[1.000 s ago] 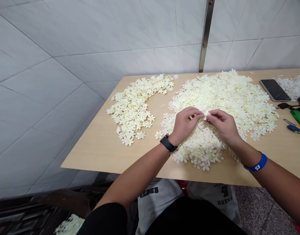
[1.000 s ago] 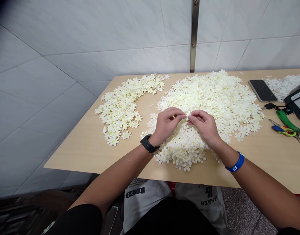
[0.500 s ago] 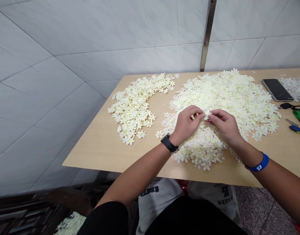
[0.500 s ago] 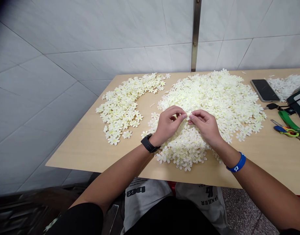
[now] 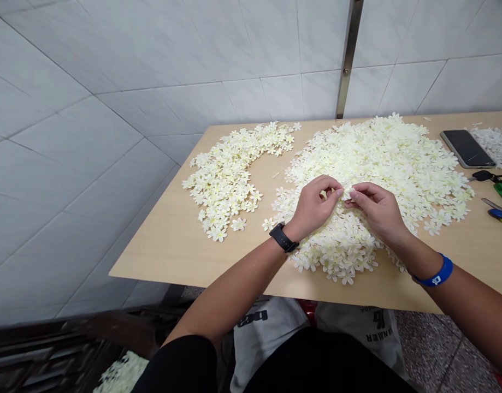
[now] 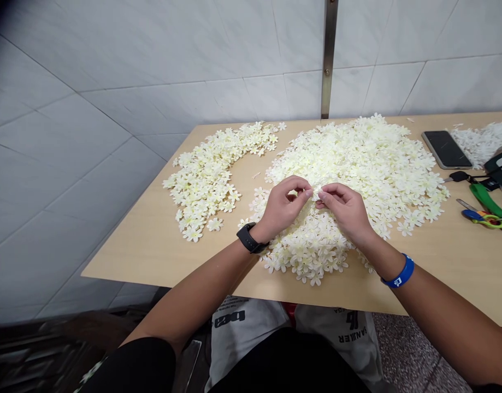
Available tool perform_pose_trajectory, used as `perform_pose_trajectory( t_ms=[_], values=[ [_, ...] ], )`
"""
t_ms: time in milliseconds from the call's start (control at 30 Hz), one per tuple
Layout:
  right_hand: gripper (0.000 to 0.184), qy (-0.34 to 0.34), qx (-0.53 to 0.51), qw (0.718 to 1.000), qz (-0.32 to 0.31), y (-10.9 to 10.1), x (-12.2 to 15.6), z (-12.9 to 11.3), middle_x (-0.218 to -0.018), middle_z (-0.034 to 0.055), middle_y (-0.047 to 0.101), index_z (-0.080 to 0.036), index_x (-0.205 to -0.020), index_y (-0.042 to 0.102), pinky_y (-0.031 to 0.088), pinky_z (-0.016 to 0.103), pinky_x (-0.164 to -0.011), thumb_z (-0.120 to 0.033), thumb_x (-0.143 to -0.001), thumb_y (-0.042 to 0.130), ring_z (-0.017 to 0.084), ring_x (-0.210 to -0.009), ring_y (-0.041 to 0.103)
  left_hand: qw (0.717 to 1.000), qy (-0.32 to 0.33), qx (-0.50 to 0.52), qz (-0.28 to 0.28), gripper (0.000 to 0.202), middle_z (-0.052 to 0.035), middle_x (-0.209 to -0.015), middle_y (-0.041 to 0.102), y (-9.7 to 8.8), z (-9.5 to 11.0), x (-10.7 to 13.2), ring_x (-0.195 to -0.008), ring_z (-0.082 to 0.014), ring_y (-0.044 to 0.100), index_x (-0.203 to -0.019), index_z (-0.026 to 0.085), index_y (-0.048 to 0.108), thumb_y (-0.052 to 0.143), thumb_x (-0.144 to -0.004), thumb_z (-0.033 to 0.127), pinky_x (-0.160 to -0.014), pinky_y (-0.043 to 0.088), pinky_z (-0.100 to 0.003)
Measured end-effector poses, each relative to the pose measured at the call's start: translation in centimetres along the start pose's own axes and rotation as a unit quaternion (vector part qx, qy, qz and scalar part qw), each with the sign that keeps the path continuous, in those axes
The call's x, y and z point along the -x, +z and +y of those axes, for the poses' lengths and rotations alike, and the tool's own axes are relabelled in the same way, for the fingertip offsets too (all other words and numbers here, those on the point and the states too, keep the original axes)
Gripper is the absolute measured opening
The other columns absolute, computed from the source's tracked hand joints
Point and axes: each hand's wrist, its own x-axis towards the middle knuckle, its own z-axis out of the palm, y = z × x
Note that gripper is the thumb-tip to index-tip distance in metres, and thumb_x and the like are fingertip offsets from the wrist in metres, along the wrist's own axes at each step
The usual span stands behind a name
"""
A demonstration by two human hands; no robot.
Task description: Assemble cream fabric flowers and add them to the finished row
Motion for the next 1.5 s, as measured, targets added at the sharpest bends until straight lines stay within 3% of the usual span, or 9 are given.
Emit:
perform_pose_trajectory(
  t_ms=[800, 1267, 1500],
  values=[
    [0.027, -0.011, 0.031, 0.999, -0.005, -0.18, 0.16, -0.12, -0.08, 0.0, 0.071, -0.023, -0.083, 0.074, 0.065, 0.03, -0.073, -0.047, -0.078, 0.085, 0.014, -0.07, 0.072, 1.0, 0.001, 0.011, -0.007, 0.012, -0.0029, -0.087, 0.068, -0.12, 0.07, 0.03, -0.079, -0.0132, 0.059, -0.083, 0.019, 0.067, 0.066, -0.094, 0.023, -0.067, 0.047, -0.026],
    [0.029, -0.01, 0.058, 0.998, 0.018, -0.19, 0.07, -0.24, -0.074, -0.0012, 0.068, -0.021, -0.081, 0.071, 0.06, 0.027, -0.065, -0.047, -0.078, 0.084, 0.014, -0.063, 0.07, 0.999, -0.018, -0.002, -0.029, 0.015, -0.0024, -0.085, 0.063, -0.08, -0.11, 0.04, -0.078, -0.0138, 0.056, -0.085, 0.019, 0.059, 0.059, -0.098, 0.026, -0.068, 0.045, -0.028],
    [0.028, -0.016, 0.073, 0.997, 0.034, -0.22, -0.02, -0.34, -0.075, -0.0012, 0.066, -0.021, -0.08, 0.069, 0.061, 0.029, -0.067, -0.046, -0.079, 0.082, 0.014, -0.065, 0.07, 0.998, -0.022, -0.051, 0.039, 0.019, -0.0035, -0.088, 0.062, -0.6, -0.48, -0.18, -0.077, -0.0146, 0.053, -0.09, 0.02, 0.056, 0.054, -0.102, 0.034, -0.072, 0.044, -0.031]
  ],
)
